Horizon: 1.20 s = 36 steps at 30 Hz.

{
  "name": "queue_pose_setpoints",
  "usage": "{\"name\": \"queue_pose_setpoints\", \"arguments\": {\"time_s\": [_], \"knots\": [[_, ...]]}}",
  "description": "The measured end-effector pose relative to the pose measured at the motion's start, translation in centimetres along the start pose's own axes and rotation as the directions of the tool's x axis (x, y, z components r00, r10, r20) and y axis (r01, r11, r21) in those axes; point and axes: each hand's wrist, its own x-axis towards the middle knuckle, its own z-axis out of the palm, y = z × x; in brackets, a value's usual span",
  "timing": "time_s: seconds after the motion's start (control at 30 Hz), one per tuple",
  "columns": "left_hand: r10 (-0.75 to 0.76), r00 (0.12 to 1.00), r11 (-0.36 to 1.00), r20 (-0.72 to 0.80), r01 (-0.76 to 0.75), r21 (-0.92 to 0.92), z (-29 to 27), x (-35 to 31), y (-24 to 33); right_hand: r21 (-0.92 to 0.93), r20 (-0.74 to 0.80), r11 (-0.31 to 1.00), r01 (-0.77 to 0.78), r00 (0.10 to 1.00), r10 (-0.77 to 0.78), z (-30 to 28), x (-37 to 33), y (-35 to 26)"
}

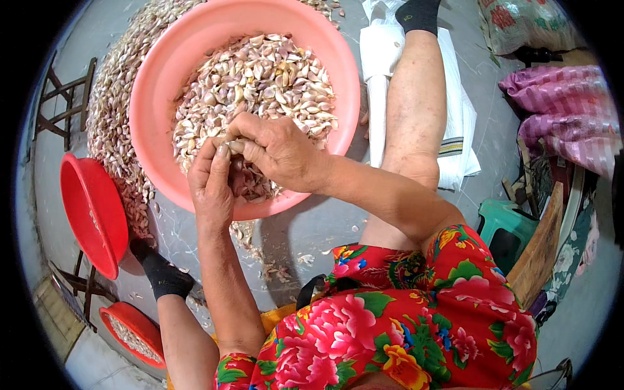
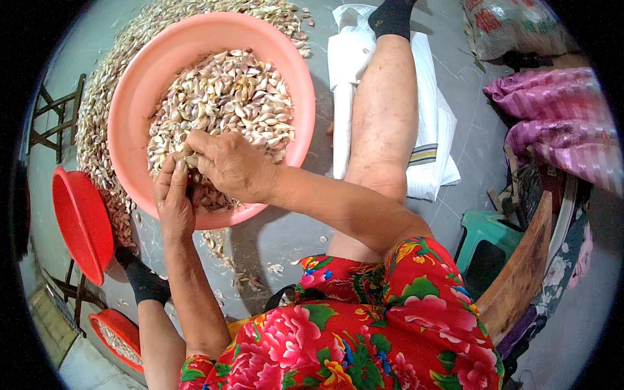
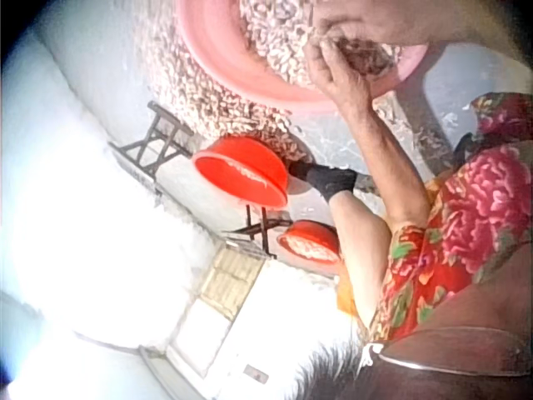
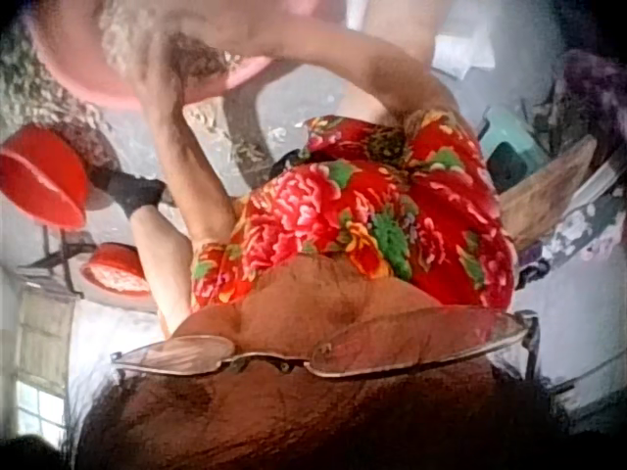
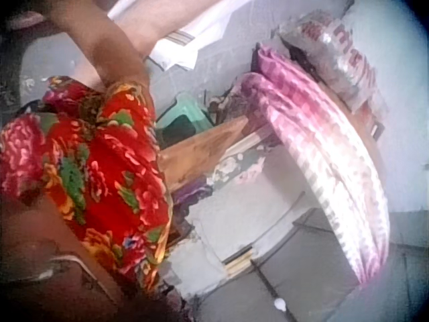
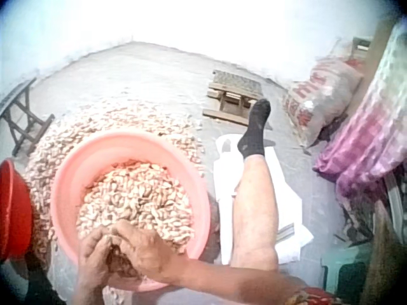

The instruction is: The person is peeling garlic cloves by hand, placing the peeled cloves into a pink bowl and collecting the skins in red basins.

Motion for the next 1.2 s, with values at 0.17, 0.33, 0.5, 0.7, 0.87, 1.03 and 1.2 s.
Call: {"name": "queue_pose_setpoints", "arguments": {"time_s": [0.17,0.33,0.5,0.7,0.87,1.03,1.2], "knots": [[0.007,1.000,0.998,0.018,-0.008,0.060,0.3,-0.2,0.5,0.008,-0.098,1.000,-0.026,0.995,0.027,0.7,0.0,0.1],[-0.019,0.997,0.999,-0.074,0.022,0.038,-0.8,0.2,0.3,0.002,-0.052,0.998,0.057,0.997,-0.056,0.9,0.1,-0.5],[-0.037,0.999,0.999,-0.008,0.037,-0.001,0.1,-0.1,0.3,0.104,-0.060,0.994,-0.021,0.998,0.027,0.8,0.2,0.9],[-0.067,0.997,0.989,-0.023,0.063,-0.132,1.1,-0.5,0.4,0.253,0.077,0.954,-0.159,0.987,0.144,0.0,0.7,0.5],[-0.083,0.995,0.995,-0.063,0.079,-0.065,1.1,0.3,0.0,0.076,0.043,0.997,-0.027,0.999,0.024,-0.8,0.2,0.5],[-0.138,0.990,0.990,0.024,0.139,-0.023,0.3,0.2,1.2,0.045,0.091,0.999,-0.021,0.996,0.016,-1.2,0.5,-0.1],[-0.100,0.995,0.992,0.018,0.099,0.075,-0.4,0.4,1.0,0.181,0.075,0.981,-0.071,0.995,0.058,-0.4,0.3,0.6]]}}
